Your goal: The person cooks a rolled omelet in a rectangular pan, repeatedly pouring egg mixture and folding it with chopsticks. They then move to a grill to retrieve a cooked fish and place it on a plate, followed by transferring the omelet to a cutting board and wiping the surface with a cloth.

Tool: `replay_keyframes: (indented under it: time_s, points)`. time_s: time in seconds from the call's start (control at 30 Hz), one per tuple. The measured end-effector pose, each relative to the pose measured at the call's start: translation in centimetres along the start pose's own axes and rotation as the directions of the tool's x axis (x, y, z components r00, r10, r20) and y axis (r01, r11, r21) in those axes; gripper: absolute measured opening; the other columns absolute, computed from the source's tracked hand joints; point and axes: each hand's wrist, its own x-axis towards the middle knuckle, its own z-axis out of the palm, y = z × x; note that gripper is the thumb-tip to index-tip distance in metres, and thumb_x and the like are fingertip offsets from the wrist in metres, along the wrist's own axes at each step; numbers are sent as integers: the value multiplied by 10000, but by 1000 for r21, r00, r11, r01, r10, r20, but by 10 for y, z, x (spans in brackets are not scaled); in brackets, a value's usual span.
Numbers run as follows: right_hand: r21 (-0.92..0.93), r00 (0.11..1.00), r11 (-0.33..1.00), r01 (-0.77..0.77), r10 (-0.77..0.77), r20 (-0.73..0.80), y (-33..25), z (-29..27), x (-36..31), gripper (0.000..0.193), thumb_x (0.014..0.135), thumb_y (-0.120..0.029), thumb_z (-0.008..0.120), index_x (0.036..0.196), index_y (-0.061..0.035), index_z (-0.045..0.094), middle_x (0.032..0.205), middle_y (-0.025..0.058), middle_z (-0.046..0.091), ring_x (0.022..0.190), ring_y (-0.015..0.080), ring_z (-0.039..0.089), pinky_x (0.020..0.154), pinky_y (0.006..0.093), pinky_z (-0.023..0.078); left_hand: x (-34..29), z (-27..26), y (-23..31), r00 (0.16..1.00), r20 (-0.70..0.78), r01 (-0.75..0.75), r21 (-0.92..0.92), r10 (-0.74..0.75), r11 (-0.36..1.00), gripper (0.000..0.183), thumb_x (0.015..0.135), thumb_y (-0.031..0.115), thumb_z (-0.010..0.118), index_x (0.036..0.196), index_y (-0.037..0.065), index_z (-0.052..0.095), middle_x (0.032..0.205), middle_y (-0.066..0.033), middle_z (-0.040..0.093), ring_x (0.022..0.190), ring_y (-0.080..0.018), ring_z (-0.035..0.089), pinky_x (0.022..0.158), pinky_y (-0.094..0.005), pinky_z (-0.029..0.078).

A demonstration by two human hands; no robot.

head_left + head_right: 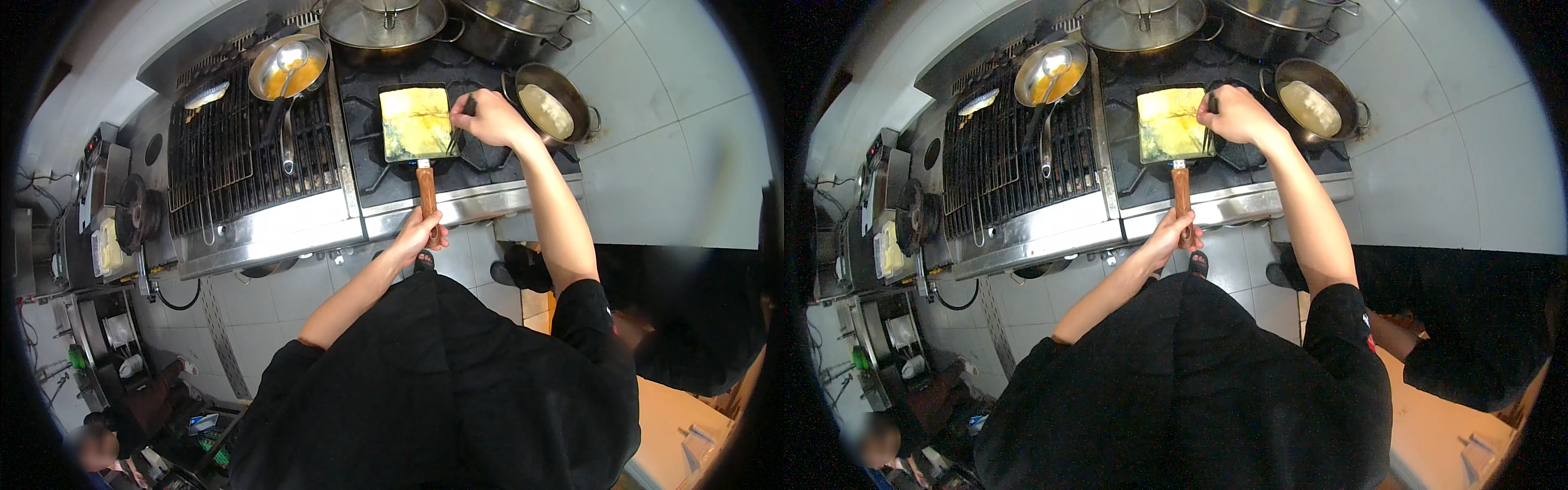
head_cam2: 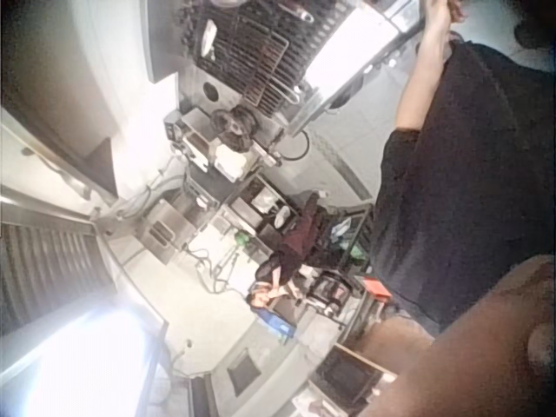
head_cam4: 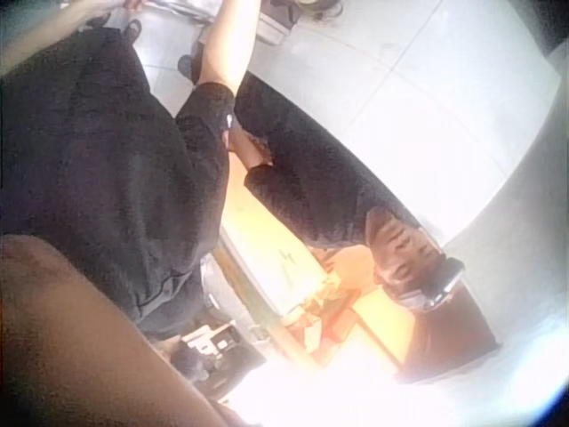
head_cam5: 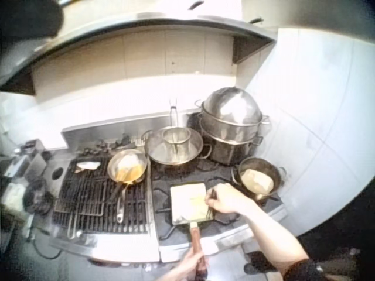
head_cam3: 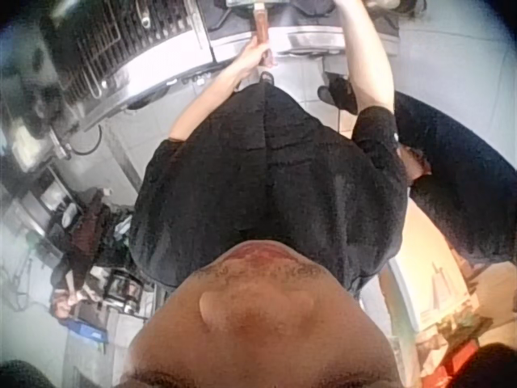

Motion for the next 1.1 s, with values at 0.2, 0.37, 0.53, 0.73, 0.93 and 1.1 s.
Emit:
replay_keyframes:
  time_s: [0.2,0.37,0.53,0.73,0.93,1.1]
  points:
    - [59,994,998,-10,17,-112,2,-10,-26,175,788,-150,645,888,-11,678,791,127,680,747,198,655,718,313,492,-2,-4,2,1000,-18,4,-152,-7,988,293,950,391,441,1027,110,409,835,-67,597,654,-169,626,556,-317,490]
    - [294,942,950,-103,188,-277,6,-9,-41,147,815,-139,625,911,-45,685,719,78,668,702,138,636,657,277,493,5,6,3,995,-100,-44,-209,23,977,273,950,369,447,962,97,436,698,-42,556,537,-145,562,485,-309,454]
    - [607,867,790,88,240,-437,19,-8,-49,185,875,-146,581,985,-25,667,794,49,638,607,110,608,534,226,502,5,11,-2,942,-298,-135,78,152,988,240,954,300,442,900,67,447,572,-12,468,395,-111,436,368,-275,367]
    - [799,790,573,183,398,-466,36,-31,-57,244,910,-154,547,1072,9,627,874,122,636,593,172,628,512,228,503,-46,-15,-3,960,-227,-130,143,161,981,262,948,282,442,856,37,448,562,-16,455,388,-99,425,355,-254,357]
    - [904,783,396,162,505,-362,66,-28,-53,245,896,-118,536,1074,38,602,851,150,622,516,193,609,472,249,521,-112,-21,16,983,-136,-91,222,124,971,274,956,264,434,971,-4,489,575,-15,450,410,-91,425,373,-237,363]
    - [935,792,340,101,542,-282,71,-23,-57,256,901,-121,516,1084,39,596,847,145,618,515,194,604,475,250,522,-139,-20,25,987,-110,-77,320,117,944,292,955,282,446,1001,-4,479,583,-18,453,424,-91,428,391,-233,368]
